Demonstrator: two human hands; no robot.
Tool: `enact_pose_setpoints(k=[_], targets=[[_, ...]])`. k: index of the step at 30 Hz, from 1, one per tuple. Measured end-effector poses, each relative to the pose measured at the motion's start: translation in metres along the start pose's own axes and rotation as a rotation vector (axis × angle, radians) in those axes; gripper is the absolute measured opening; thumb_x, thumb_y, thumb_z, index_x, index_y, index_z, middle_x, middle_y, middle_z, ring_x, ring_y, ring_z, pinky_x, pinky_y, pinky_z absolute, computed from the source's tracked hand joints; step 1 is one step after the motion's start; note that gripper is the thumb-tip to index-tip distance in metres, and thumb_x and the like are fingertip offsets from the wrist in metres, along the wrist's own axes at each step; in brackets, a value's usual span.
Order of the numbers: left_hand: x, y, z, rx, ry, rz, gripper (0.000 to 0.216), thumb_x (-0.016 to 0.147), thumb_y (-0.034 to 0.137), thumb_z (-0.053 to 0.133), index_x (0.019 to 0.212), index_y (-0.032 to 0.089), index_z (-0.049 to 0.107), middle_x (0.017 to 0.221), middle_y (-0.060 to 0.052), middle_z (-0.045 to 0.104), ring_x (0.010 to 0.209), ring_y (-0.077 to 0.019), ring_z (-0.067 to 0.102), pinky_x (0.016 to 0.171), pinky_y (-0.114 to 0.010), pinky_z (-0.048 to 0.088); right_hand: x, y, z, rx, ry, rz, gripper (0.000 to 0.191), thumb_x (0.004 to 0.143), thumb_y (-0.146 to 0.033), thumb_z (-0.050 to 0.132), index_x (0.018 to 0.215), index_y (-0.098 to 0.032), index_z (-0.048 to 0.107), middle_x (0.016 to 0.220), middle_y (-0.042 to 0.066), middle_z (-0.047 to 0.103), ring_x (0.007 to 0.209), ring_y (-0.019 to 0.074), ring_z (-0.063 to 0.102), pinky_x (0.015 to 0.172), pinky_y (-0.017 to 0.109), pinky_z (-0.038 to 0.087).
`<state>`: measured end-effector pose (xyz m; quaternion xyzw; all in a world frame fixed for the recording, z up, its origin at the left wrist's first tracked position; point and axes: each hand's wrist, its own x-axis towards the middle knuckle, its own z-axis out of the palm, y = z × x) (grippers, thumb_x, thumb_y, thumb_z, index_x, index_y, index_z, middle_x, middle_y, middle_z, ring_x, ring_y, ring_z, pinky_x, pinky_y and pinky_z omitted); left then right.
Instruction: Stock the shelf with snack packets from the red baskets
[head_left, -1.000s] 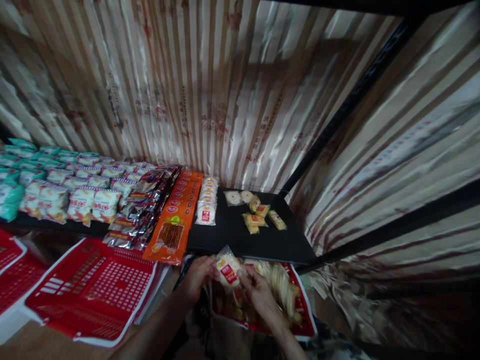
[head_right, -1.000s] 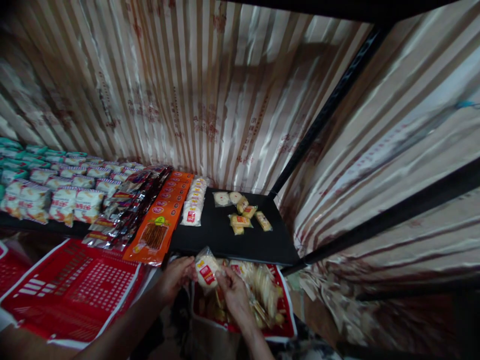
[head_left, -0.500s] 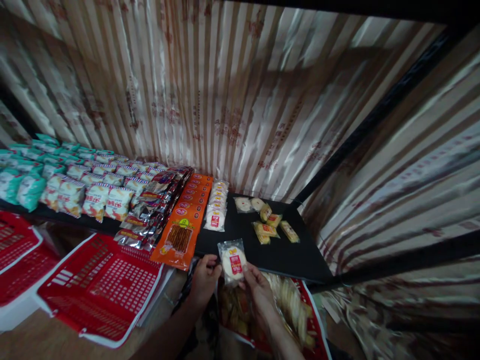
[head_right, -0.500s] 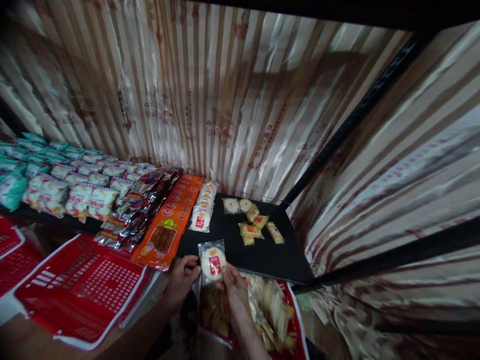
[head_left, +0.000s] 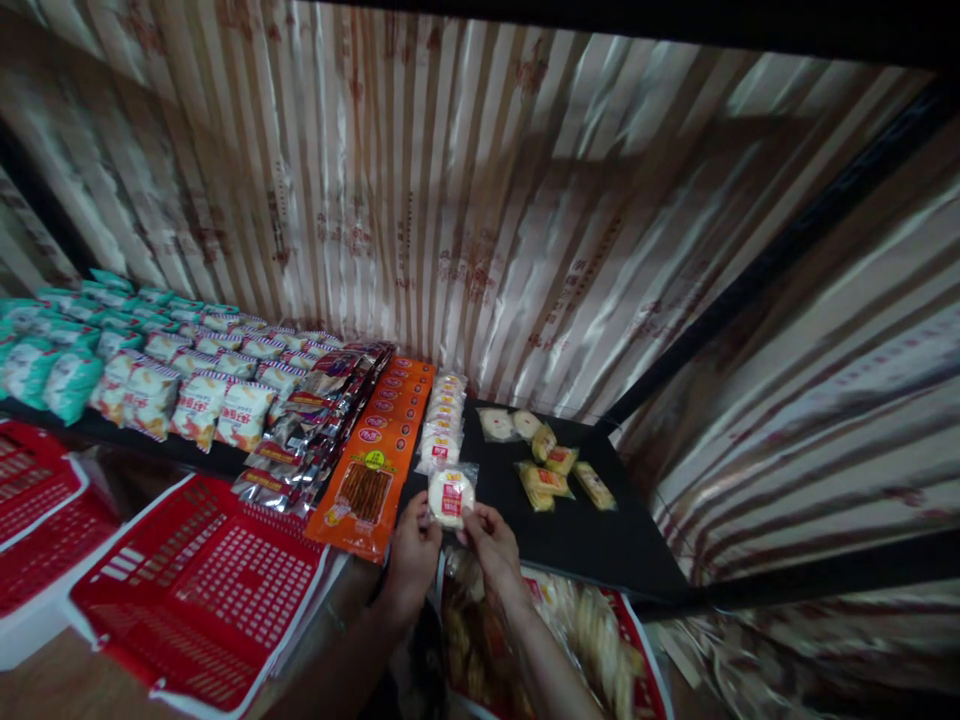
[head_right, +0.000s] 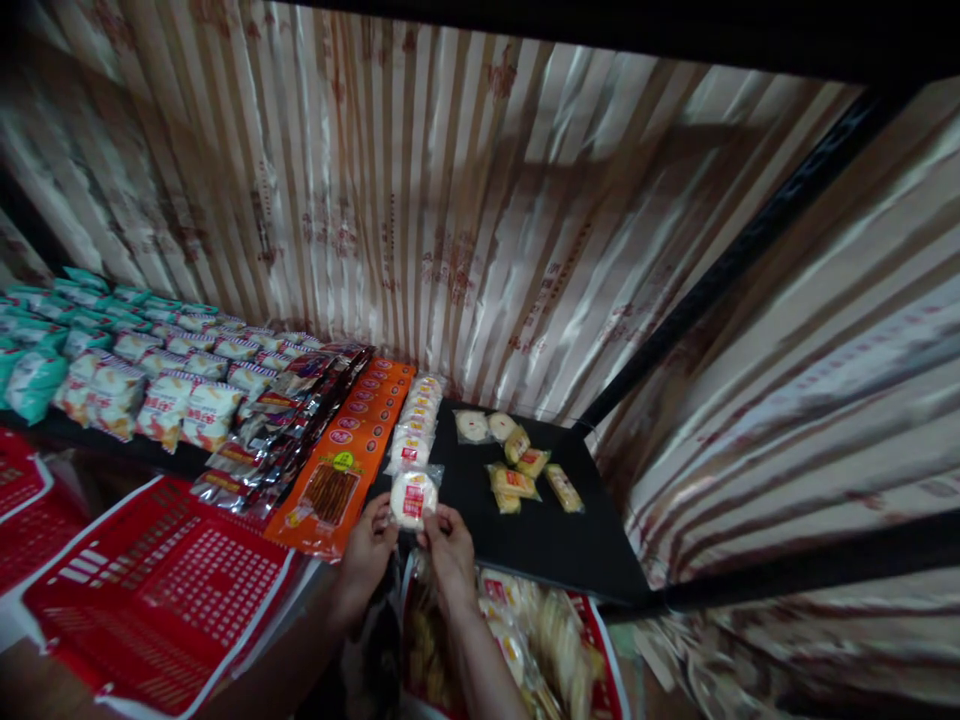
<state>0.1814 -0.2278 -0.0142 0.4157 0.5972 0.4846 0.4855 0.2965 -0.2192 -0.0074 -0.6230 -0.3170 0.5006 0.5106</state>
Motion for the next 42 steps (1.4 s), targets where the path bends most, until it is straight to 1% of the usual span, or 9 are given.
enact_pose_setpoints(k=[3, 6, 9, 13, 16, 21, 29, 36, 42], targets=[[0.011, 0.001, 0.000, 0.111, 0.040, 0.078, 0.044, 0.074, 0.016, 0.047, 0.118, 0.017, 0.052, 0.112, -0.009, 0.062, 0.102, -0.0203, 0.057, 0.088, -0.030, 0.045, 0.014, -0.001, 0.005, -0.225, -0.025, -0.109, 0.035, 0.062, -0.048, 0.064, 0.081, -0.018, 0.061, 0.071, 0.002, 0.067, 0.064, 0.0164, 0.062, 0.059, 0.026, 0.048], [0.018, 0.002, 0.000, 0.222, 0.055, 0.112, 0.048, 0.074, 0.014, 0.044, 0.122, 0.014, 0.051, 0.119, -0.011, 0.058, 0.108, -0.0216, 0.055, 0.095, -0.031, 0.042, 0.023, -0.004, 0.005, -0.463, -0.015, -0.184, 0.029, 0.068, -0.045, 0.057, 0.082, -0.020, 0.061, 0.071, 0.002, 0.067, 0.063, 0.0168, 0.061, 0.061, 0.027, 0.046], [0.021, 0.004, 0.001, 0.323, 0.045, 0.150, 0.049, 0.076, 0.012, 0.040, 0.123, 0.008, 0.050, 0.124, -0.015, 0.054, 0.113, -0.0222, 0.051, 0.099, -0.031, 0.039, 0.027, -0.010, 0.007, -0.668, -0.002, -0.192, 0.025, 0.074, -0.042, 0.051, 0.084, -0.022, 0.061, 0.074, 0.002, 0.068, 0.064, 0.0173, 0.061, 0.060, 0.027, 0.044], [0.022, 0.007, 0.003, 0.422, 0.042, 0.183, 0.049, 0.076, 0.010, 0.041, 0.124, 0.007, 0.050, 0.130, -0.016, 0.050, 0.122, -0.0223, 0.044, 0.105, -0.031, 0.033, 0.025, -0.020, 0.012, -0.804, 0.013, -0.197, 0.021, 0.077, -0.038, 0.049, 0.086, -0.024, 0.061, 0.080, 0.002, 0.070, 0.070, 0.0169, 0.064, 0.061, 0.026, 0.042], [0.022, 0.010, 0.004, 0.476, 0.005, 0.145, 0.050, 0.076, 0.010, 0.041, 0.125, 0.006, 0.049, 0.134, -0.016, 0.046, 0.127, -0.0239, 0.039, 0.107, -0.033, 0.031, 0.024, -0.024, 0.016, -0.867, 0.027, -0.203, 0.019, 0.078, -0.037, 0.049, 0.086, -0.025, 0.061, 0.083, 0.001, 0.070, 0.073, 0.0174, 0.064, 0.062, 0.026, 0.042], [0.018, 0.015, 0.004, 0.538, -0.060, 0.123, 0.050, 0.077, 0.009, 0.041, 0.126, 0.009, 0.050, 0.141, -0.011, 0.039, 0.134, -0.0231, 0.028, 0.112, -0.032, 0.023, 0.028, -0.022, 0.018, -0.905, 0.029, -0.203, 0.021, 0.080, -0.037, 0.048, 0.088, -0.024, 0.062, 0.085, 0.003, 0.071, 0.076, 0.0188, 0.065, 0.062, 0.027, 0.042], [0.014, 0.014, 0.004, 0.718, -0.123, 0.248, 0.052, 0.078, 0.004, 0.034, 0.128, 0.007, 0.046, 0.145, -0.011, 0.031, 0.135, -0.0222, 0.024, 0.112, -0.034, 0.024, 0.029, -0.025, 0.019, -0.980, 0.010, -0.124, 0.022, 0.082, -0.038, 0.046, 0.093, -0.025, 0.060, 0.091, -0.001, 0.070, 0.079, 0.0155, 0.064, 0.064, 0.024, 0.041], [0.021, 0.008, 0.002, 0.818, -0.091, 0.324, 0.047, 0.080, 0.006, 0.033, 0.123, 0.010, 0.052, 0.141, -0.010, 0.040, 0.132, -0.0227, 0.032, 0.109, -0.036, 0.030, 0.029, -0.029, 0.022, -0.997, 0.017, -0.077, 0.022, 0.082, -0.040, 0.046, 0.092, -0.026, 0.060, 0.091, -0.002, 0.069, 0.081, 0.0156, 0.064, 0.063, 0.024, 0.041], [0.019, -0.003, 0.007, 0.873, 0.014, 0.434, 0.046, 0.079, 0.006, 0.036, 0.122, 0.010, 0.052, 0.141, -0.012, 0.040, 0.132, -0.0248, 0.030, 0.109, -0.039, 0.032, 0.028, -0.029, 0.023, -1.011, 0.014, -0.074, 0.022, 0.082, -0.041, 0.045, 0.092, -0.026, 0.059, 0.088, -0.002, 0.068, 0.079, 0.0155, 0.063, 0.061, 0.024, 0.040]])
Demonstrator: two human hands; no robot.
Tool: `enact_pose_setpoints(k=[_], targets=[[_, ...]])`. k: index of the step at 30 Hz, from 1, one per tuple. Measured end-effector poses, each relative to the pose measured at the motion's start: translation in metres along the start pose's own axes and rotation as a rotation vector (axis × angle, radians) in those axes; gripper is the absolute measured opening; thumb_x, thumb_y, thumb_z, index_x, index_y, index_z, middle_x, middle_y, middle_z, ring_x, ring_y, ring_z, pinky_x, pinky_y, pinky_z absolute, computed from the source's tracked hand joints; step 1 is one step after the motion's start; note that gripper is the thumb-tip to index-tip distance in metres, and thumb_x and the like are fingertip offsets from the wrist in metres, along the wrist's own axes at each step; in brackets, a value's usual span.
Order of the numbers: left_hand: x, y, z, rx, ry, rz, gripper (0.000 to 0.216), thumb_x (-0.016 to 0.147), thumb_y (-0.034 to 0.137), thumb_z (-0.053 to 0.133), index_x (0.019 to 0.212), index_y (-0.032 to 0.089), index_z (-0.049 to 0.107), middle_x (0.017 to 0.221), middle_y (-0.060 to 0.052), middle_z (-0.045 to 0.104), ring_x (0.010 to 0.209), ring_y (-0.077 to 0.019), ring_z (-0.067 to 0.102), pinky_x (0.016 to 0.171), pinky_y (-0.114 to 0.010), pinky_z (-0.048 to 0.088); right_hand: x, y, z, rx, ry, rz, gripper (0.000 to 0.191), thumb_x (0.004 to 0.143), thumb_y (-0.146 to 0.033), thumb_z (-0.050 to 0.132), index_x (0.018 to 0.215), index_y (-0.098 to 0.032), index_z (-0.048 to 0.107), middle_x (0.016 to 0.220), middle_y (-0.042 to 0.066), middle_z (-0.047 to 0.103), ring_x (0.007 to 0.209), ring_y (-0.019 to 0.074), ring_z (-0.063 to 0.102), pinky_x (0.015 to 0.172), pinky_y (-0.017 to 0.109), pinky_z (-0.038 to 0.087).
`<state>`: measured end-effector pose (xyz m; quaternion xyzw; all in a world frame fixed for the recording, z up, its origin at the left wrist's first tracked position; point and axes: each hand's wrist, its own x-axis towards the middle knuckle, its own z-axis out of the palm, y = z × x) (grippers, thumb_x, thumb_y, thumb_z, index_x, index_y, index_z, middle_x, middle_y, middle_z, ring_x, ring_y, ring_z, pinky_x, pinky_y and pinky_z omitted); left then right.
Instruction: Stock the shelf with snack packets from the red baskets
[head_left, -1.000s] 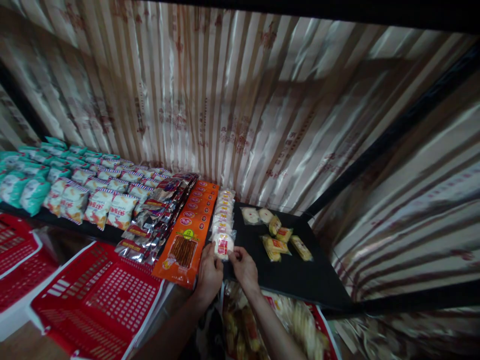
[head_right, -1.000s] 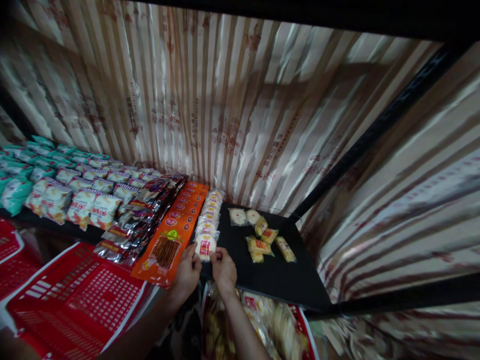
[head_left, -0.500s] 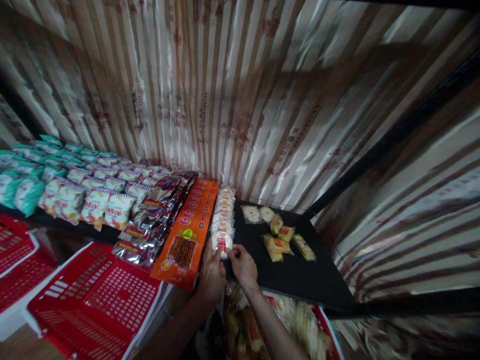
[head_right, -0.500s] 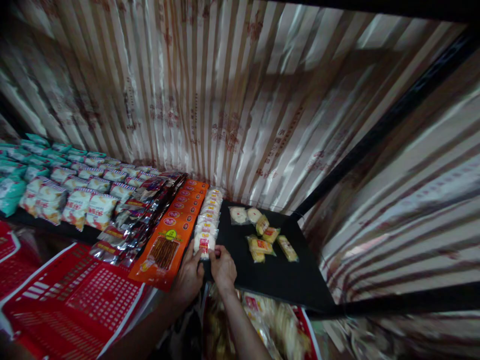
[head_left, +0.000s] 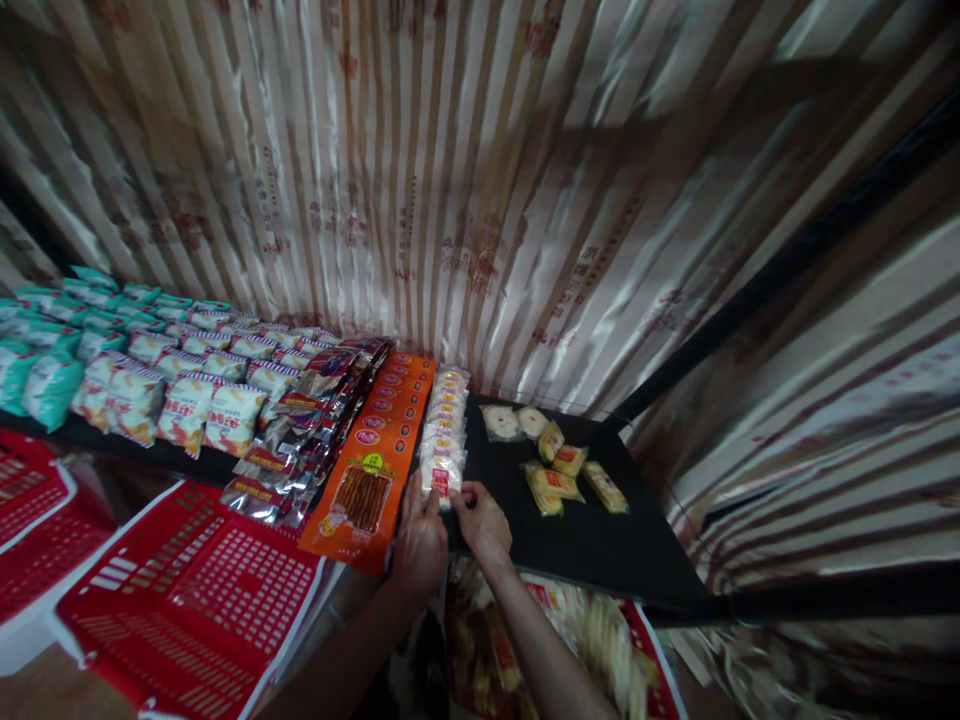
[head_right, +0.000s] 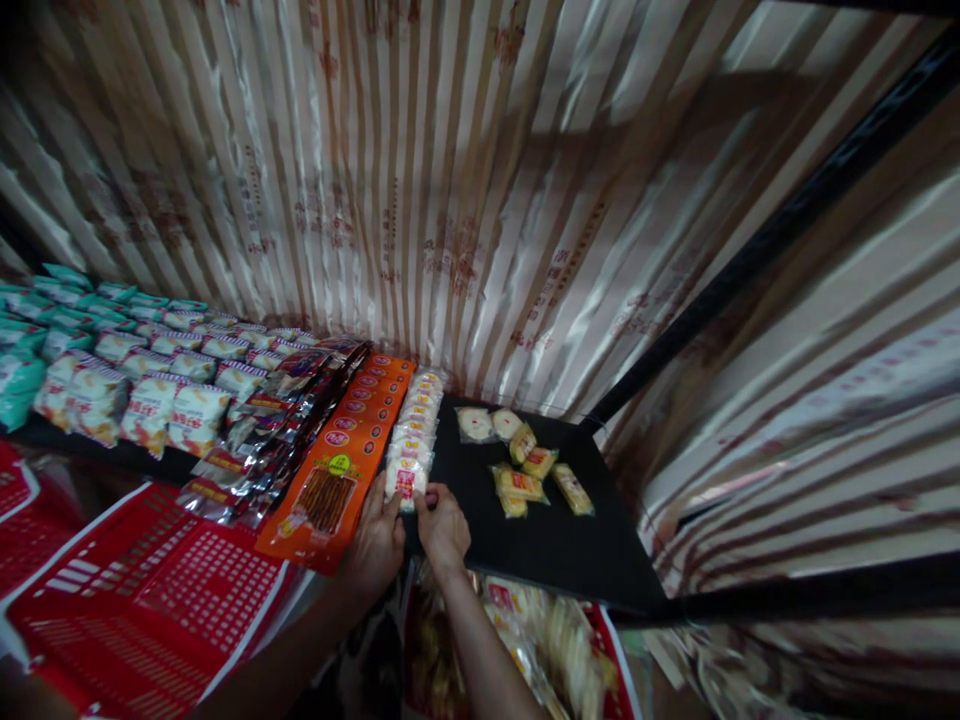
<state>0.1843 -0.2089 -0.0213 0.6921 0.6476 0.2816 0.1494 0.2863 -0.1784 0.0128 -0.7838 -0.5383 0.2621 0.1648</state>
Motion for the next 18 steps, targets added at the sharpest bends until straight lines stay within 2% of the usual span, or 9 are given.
enact_pose_setpoints(k=[7, 14, 18], targets=[[-0.002, -0.001, 0.003, 0.094, -0.029, 0.084, 0.047, 0.079, 0.005, 0.034, 0.123, 0.005, 0.050, 0.140, -0.016, 0.039, 0.133, -0.0272, 0.029, 0.106, -0.041, 0.035, 0.002, 0.002, 0.003, -0.018, 0.026, -0.010, 0.022, 0.082, -0.040, 0.046, 0.092, -0.026, 0.059, 0.090, -0.002, 0.069, 0.079, 0.0152, 0.064, 0.061, 0.025, 0.040], [0.004, 0.000, 0.006, 0.145, -0.052, 0.065, 0.048, 0.078, 0.006, 0.035, 0.124, 0.000, 0.048, 0.139, -0.022, 0.038, 0.132, -0.0295, 0.030, 0.109, -0.044, 0.030, 0.003, 0.001, 0.003, -0.031, 0.029, -0.005, 0.020, 0.082, -0.040, 0.047, 0.090, -0.027, 0.060, 0.089, -0.002, 0.070, 0.079, 0.0147, 0.065, 0.060, 0.024, 0.041], [0.007, -0.002, 0.010, 0.151, -0.039, 0.075, 0.050, 0.076, 0.006, 0.035, 0.125, 0.002, 0.048, 0.138, -0.019, 0.041, 0.132, -0.0280, 0.031, 0.108, -0.041, 0.031, 0.006, 0.000, 0.002, -0.043, 0.029, 0.004, 0.020, 0.082, -0.042, 0.047, 0.089, -0.028, 0.060, 0.090, -0.002, 0.070, 0.080, 0.0156, 0.065, 0.060, 0.024, 0.041]])
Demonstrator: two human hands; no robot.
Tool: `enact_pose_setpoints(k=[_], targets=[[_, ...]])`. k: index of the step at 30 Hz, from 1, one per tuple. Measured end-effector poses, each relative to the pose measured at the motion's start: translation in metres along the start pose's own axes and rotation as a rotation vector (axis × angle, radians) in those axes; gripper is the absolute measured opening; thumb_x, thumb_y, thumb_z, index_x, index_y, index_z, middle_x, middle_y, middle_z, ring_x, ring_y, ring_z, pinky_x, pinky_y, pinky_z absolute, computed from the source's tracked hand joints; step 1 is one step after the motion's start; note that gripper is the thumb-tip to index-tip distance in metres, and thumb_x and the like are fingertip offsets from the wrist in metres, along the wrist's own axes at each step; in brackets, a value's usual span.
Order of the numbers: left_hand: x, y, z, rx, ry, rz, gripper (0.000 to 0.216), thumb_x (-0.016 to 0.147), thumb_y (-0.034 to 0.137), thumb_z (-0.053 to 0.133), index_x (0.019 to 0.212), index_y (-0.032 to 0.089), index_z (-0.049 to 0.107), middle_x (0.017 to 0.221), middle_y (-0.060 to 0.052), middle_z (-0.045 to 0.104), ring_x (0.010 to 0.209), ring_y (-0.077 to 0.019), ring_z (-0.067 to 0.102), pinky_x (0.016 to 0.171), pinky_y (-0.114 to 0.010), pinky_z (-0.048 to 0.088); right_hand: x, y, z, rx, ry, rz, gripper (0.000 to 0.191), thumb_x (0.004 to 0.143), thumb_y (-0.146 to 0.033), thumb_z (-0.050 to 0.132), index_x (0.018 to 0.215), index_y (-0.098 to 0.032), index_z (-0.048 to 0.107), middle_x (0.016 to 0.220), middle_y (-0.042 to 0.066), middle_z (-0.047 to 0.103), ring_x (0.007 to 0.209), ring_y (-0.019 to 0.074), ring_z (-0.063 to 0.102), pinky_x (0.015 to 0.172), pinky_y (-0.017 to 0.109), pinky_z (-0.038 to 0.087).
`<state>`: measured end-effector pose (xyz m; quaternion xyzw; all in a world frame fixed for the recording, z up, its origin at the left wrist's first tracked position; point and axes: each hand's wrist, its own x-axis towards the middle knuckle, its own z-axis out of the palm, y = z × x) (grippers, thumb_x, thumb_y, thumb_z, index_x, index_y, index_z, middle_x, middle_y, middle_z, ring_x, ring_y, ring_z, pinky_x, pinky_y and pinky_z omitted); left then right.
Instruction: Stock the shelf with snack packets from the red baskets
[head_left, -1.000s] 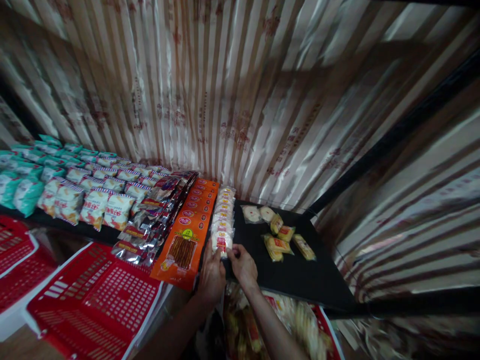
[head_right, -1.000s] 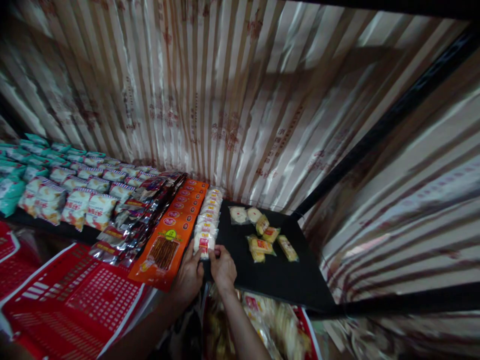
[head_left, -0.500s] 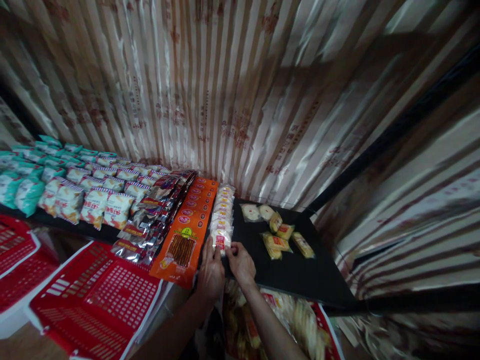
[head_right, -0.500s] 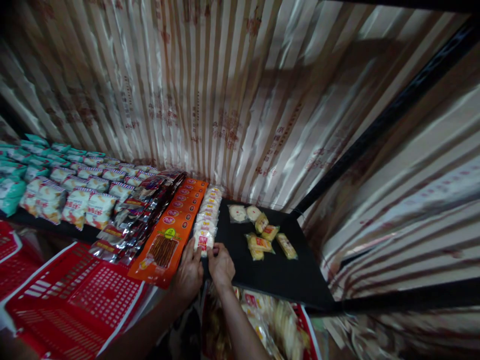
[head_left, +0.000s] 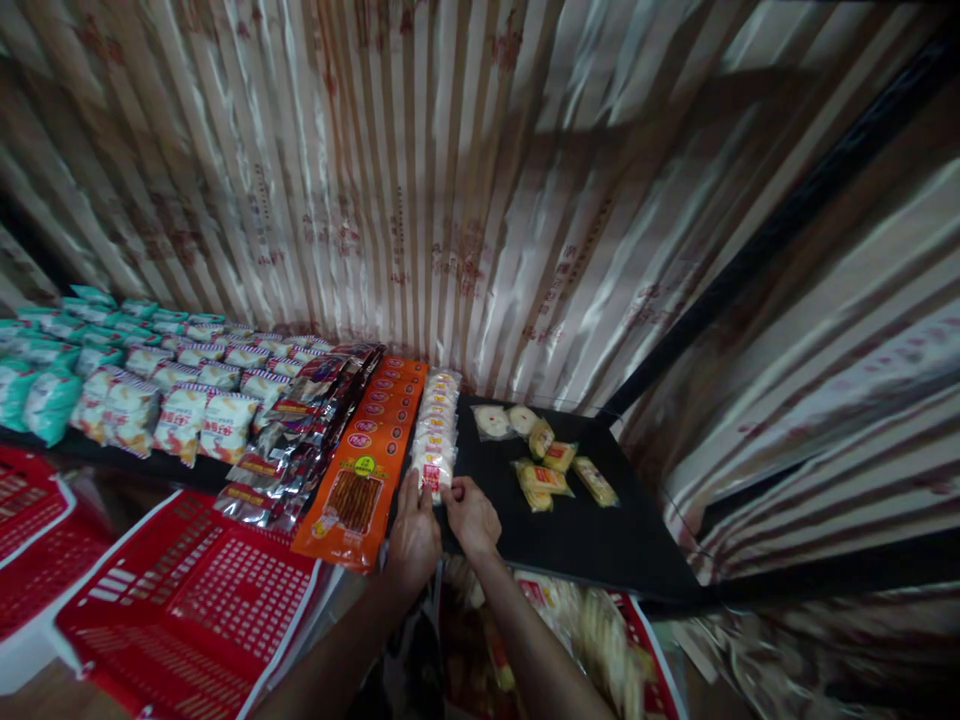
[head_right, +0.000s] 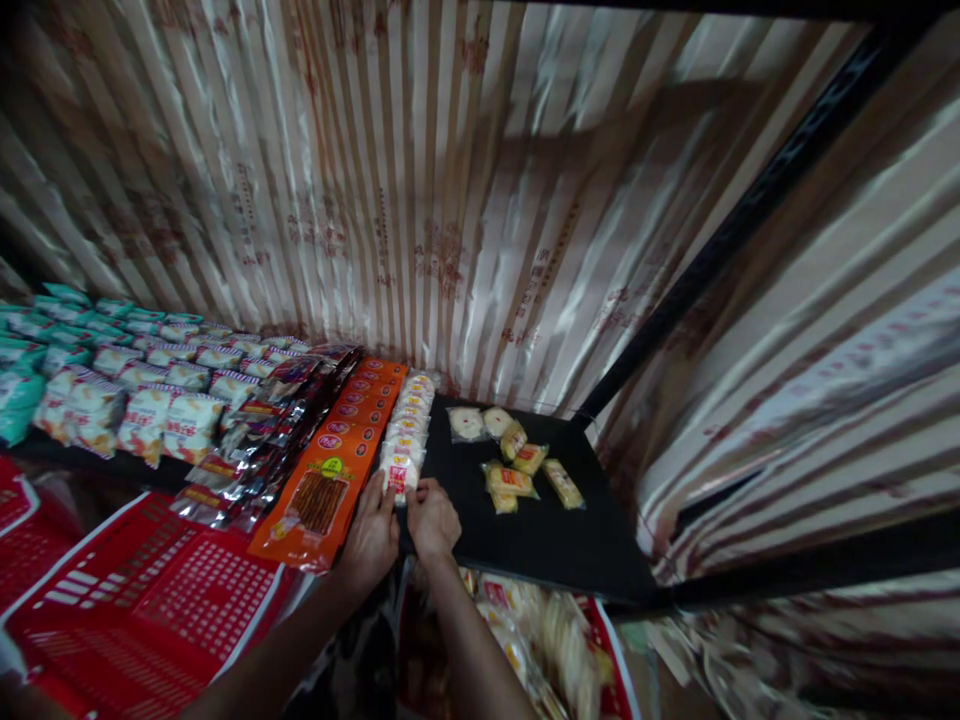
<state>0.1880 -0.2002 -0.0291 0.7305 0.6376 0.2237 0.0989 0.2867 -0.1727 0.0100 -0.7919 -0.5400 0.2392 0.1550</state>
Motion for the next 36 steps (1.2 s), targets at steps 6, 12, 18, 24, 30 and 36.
enact_pose_setpoints(k=[6, 12, 18, 24, 30, 36], targets=[[0.004, -0.001, 0.002, -0.002, 0.053, 0.004, 0.050, 0.075, 0.008, 0.037, 0.124, 0.006, 0.050, 0.136, -0.016, 0.044, 0.131, -0.0264, 0.032, 0.108, -0.039, 0.032, 0.005, -0.003, -0.001, -0.014, -0.016, 0.005, 0.020, 0.082, -0.042, 0.047, 0.089, -0.028, 0.060, 0.090, -0.002, 0.070, 0.080, 0.0145, 0.065, 0.060, 0.023, 0.041], [0.011, 0.002, -0.004, 0.031, 0.026, 0.012, 0.048, 0.076, 0.008, 0.037, 0.121, 0.002, 0.051, 0.135, -0.018, 0.045, 0.129, -0.0281, 0.036, 0.107, -0.040, 0.034, 0.010, -0.006, 0.000, 0.003, -0.011, 0.006, 0.020, 0.083, -0.041, 0.046, 0.089, -0.026, 0.060, 0.089, -0.002, 0.069, 0.080, 0.0148, 0.064, 0.060, 0.024, 0.041], [0.017, -0.001, -0.001, -0.032, 0.053, 0.010, 0.047, 0.076, 0.007, 0.036, 0.121, 0.004, 0.051, 0.137, -0.017, 0.043, 0.130, -0.0267, 0.034, 0.107, -0.041, 0.034, 0.016, -0.009, -0.001, 0.015, -0.004, -0.009, 0.021, 0.083, -0.040, 0.045, 0.088, -0.026, 0.059, 0.089, 0.000, 0.069, 0.080, 0.0155, 0.065, 0.061, 0.025, 0.042], [0.024, -0.003, 0.004, -0.044, 0.043, -0.010, 0.049, 0.076, 0.007, 0.036, 0.124, 0.008, 0.049, 0.139, -0.014, 0.042, 0.132, -0.0251, 0.031, 0.108, -0.042, 0.032, 0.020, -0.012, -0.001, 0.016, -0.018, 0.018, 0.022, 0.082, -0.041, 0.046, 0.090, -0.026, 0.060, 0.090, 0.000, 0.069, 0.081, 0.0160, 0.064, 0.061, 0.025, 0.042], [0.023, -0.001, -0.002, -0.024, 0.019, -0.002, 0.050, 0.076, 0.008, 0.039, 0.126, 0.000, 0.044, 0.138, -0.020, 0.040, 0.133, -0.0284, 0.029, 0.108, -0.041, 0.032, 0.017, -0.005, 0.002, 0.113, 0.049, -0.045, 0.034, 0.084, -0.038, 0.042, 0.106, -0.019, 0.058, 0.099, 0.007, 0.066, 0.087, 0.0179, 0.063, 0.073, 0.027, 0.046], [0.003, 0.007, -0.017, -0.048, 0.139, 0.153, 0.039, 0.080, 0.009, 0.036, 0.115, 0.011, 0.055, 0.124, -0.012, 0.054, 0.122, -0.0240, 0.043, 0.102, -0.039, 0.039, -0.024, 0.048, 0.006, 0.525, 0.132, -0.202, 0.043, 0.084, -0.044, 0.036, 0.108, -0.015, 0.056, 0.103, 0.011, 0.062, 0.073, 0.0149, 0.063, 0.070, 0.026, 0.050]])
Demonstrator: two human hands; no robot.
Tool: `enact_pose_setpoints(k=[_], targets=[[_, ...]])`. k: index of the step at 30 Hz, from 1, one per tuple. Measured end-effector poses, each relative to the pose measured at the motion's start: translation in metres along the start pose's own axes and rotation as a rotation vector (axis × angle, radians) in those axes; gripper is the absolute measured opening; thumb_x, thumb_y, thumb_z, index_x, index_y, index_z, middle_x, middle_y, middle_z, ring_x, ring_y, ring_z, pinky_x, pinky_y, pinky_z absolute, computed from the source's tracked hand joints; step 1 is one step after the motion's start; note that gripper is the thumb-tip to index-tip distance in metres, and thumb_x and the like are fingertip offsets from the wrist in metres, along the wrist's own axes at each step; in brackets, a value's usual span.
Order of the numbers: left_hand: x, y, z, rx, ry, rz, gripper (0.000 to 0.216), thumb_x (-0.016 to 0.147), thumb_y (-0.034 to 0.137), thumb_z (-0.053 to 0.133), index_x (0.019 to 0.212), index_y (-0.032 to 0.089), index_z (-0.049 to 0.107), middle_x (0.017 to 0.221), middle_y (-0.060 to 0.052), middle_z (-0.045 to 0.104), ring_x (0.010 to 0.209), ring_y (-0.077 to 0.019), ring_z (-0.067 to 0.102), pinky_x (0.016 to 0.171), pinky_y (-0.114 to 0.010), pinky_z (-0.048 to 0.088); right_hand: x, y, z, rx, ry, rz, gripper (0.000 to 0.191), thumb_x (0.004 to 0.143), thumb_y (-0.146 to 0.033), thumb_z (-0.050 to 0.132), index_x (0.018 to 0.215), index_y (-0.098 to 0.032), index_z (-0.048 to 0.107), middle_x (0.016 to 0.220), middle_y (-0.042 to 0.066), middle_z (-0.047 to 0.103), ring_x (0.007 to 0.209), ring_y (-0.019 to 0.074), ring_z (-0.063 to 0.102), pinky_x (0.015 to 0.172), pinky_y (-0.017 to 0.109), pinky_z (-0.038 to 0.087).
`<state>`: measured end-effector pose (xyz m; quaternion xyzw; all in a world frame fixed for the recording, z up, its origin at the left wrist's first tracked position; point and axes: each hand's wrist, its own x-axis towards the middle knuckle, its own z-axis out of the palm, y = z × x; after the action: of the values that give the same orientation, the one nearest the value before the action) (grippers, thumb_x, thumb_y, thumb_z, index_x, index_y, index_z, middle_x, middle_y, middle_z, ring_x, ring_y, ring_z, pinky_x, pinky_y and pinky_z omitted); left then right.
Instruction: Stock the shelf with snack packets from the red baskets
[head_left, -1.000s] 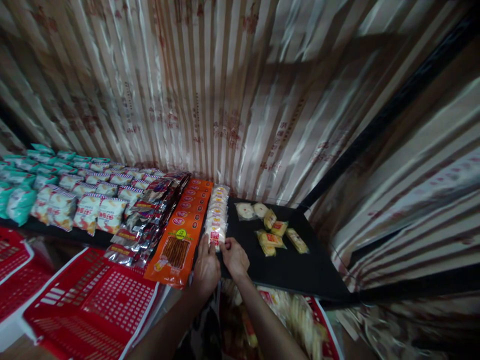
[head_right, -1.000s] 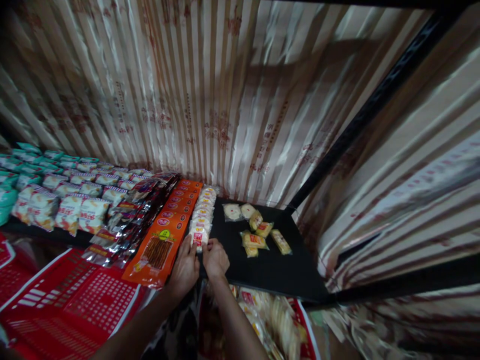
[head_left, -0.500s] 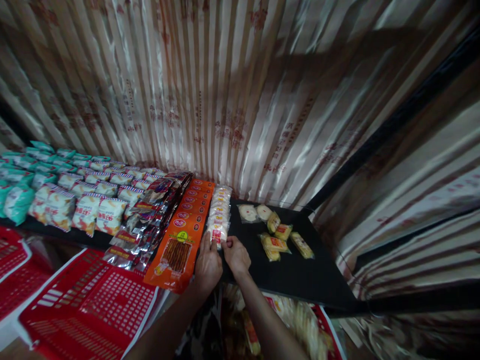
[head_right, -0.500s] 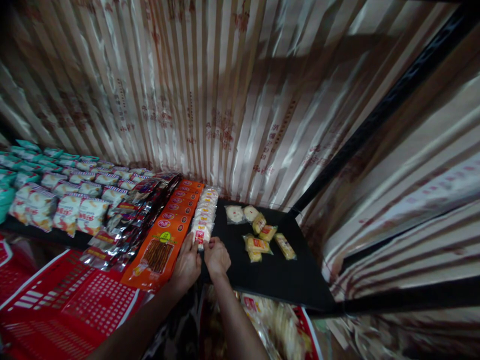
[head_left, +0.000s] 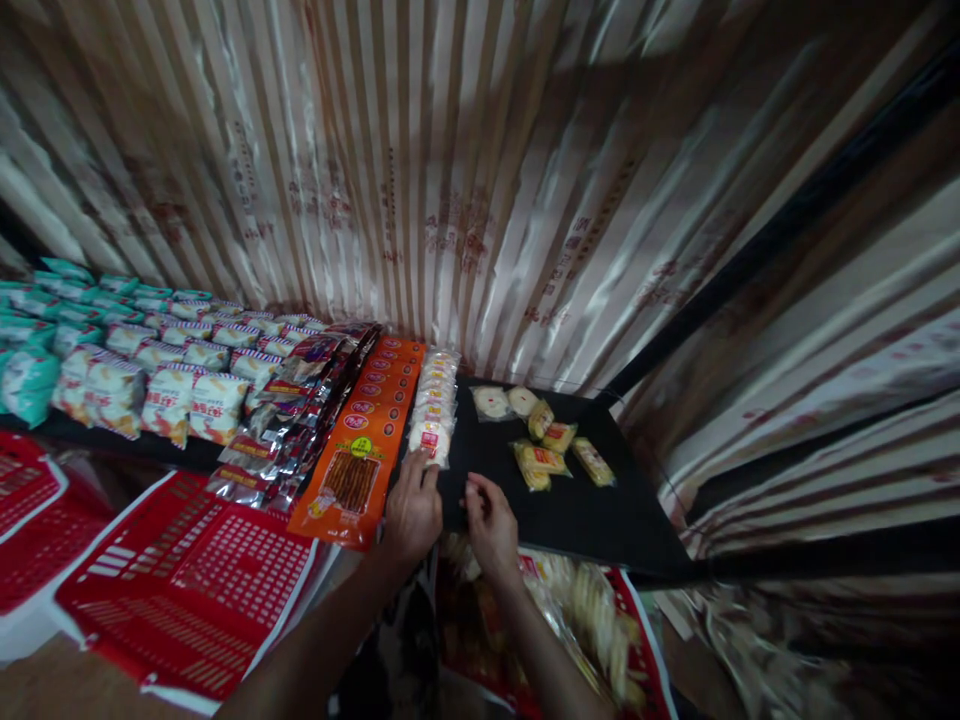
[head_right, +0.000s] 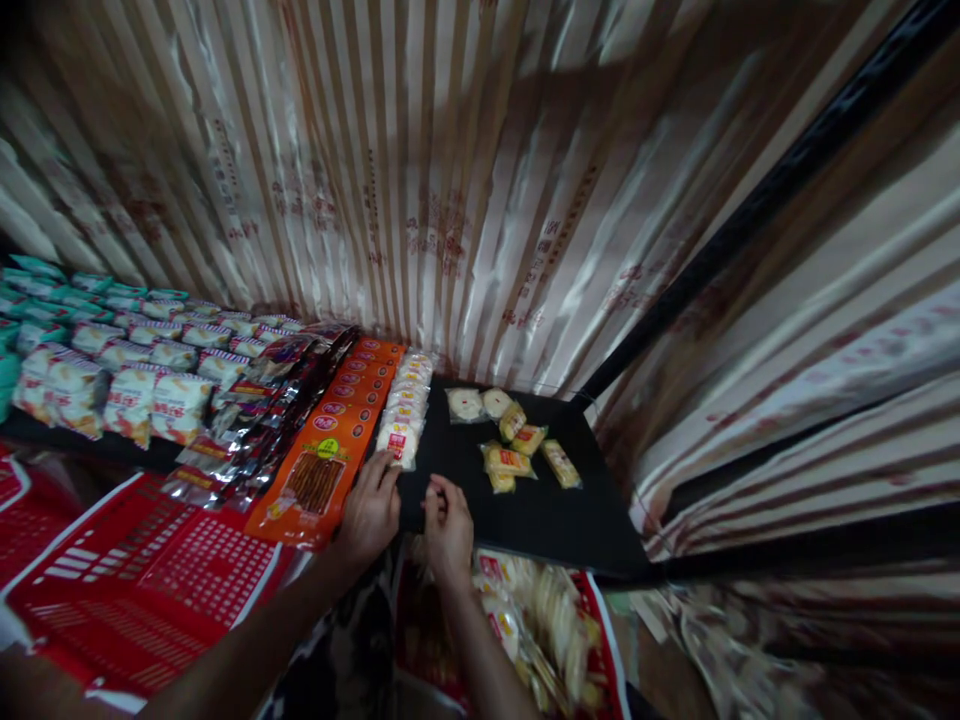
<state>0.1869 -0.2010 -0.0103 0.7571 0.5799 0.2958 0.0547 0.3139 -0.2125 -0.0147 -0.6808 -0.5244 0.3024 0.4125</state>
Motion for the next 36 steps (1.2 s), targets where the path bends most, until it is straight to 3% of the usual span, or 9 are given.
enact_pose_setpoints(k=[3, 6, 10, 14, 20, 24, 30, 36], targets=[[-0.029, 0.015, 0.000, -0.112, -0.077, 0.104, 0.030, 0.081, 0.012, 0.037, 0.100, 0.016, 0.061, 0.106, -0.009, 0.062, 0.102, -0.0196, 0.056, 0.089, -0.033, 0.048, -0.034, 0.030, -0.020, 0.008, 0.050, 0.019, 0.042, 0.081, -0.049, 0.040, 0.099, -0.016, 0.059, 0.095, 0.011, 0.066, 0.076, 0.0184, 0.063, 0.071, 0.029, 0.050], [-0.065, 0.032, 0.011, -0.206, -0.224, 0.048, 0.031, 0.084, 0.012, 0.034, 0.094, 0.020, 0.062, 0.099, -0.005, 0.064, 0.090, -0.0150, 0.061, 0.080, -0.026, 0.051, -0.056, 0.061, -0.033, -0.063, 0.015, 0.048, 0.040, 0.080, -0.049, 0.038, 0.092, -0.018, 0.062, 0.092, 0.011, 0.069, 0.085, 0.0218, 0.063, 0.080, 0.032, 0.049], [-0.092, 0.048, 0.033, -0.207, -0.379, -0.017, 0.036, 0.081, 0.007, 0.038, 0.106, 0.020, 0.060, 0.112, -0.005, 0.063, 0.100, -0.0144, 0.059, 0.087, -0.025, 0.048, -0.056, 0.091, -0.034, -0.175, -0.028, 0.112, 0.039, 0.079, -0.042, 0.038, 0.094, -0.017, 0.064, 0.102, 0.013, 0.068, 0.095, 0.0236, 0.062, 0.090, 0.036, 0.046], [-0.087, 0.056, 0.056, -0.071, -0.371, 0.002, 0.043, 0.083, 0.006, 0.038, 0.122, 0.018, 0.052, 0.128, -0.007, 0.054, 0.121, -0.0171, 0.046, 0.102, -0.032, 0.038, -0.043, 0.098, -0.025, -0.273, -0.043, 0.147, 0.036, 0.078, -0.025, 0.036, 0.099, -0.017, 0.064, 0.107, 0.012, 0.066, 0.103, 0.0213, 0.059, 0.095, 0.034, 0.042], [-0.082, 0.056, 0.078, 0.098, -0.354, 0.001, 0.044, 0.083, 0.005, 0.038, 0.122, 0.020, 0.053, 0.122, -0.007, 0.058, 0.115, -0.0203, 0.051, 0.098, -0.036, 0.042, -0.036, 0.098, -0.017, -0.292, -0.068, 0.211, 0.036, 0.079, -0.019, 0.034, 0.098, -0.022, 0.063, 0.095, 0.010, 0.069, 0.090, 0.0201, 0.063, 0.082, 0.031, 0.047], [-0.087, 0.054, 0.075, 0.141, -0.328, 0.013, 0.042, 0.082, 0.005, 0.042, 0.121, 0.017, 0.053, 0.119, -0.008, 0.060, 0.112, -0.0221, 0.052, 0.097, -0.036, 0.043, -0.034, 0.104, -0.020, -0.268, -0.083, 0.246, 0.034, 0.079, -0.021, 0.031, 0.090, -0.022, 0.064, 0.085, 0.009, 0.070, 0.075, 0.0195, 0.064, 0.070, 0.030, 0.049], [-0.084, 0.053, 0.064, 0.143, -0.357, -0.032, 0.030, 0.081, 0.004, 0.042, 0.100, 0.019, 0.060, 0.110, -0.007, 0.060, 0.107, -0.0205, 0.054, 0.085, -0.032, 0.049, -0.039, 0.108, -0.023, -0.151, -0.119, 0.189, 0.028, 0.079, -0.027, 0.033, 0.077, -0.024, 0.061, 0.082, 0.003, 0.070, 0.077, 0.0162, 0.064, 0.072, 0.025, 0.050], [-0.089, 0.051, 0.051, 0.116, -0.423, -0.121, 0.029, 0.082, 0.005, 0.038, 0.097, 0.019, 0.059, 0.097, -0.005, 0.062, 0.094, -0.0181, 0.058, 0.077, -0.028, 0.049, -0.049, 0.104, -0.025, -0.071, -0.127, 0.147, 0.023, 0.076, -0.032, 0.039, 0.072, -0.022, 0.058, 0.075, 0.004, 0.068, 0.071, 0.0185, 0.062, 0.068, 0.028, 0.048]])
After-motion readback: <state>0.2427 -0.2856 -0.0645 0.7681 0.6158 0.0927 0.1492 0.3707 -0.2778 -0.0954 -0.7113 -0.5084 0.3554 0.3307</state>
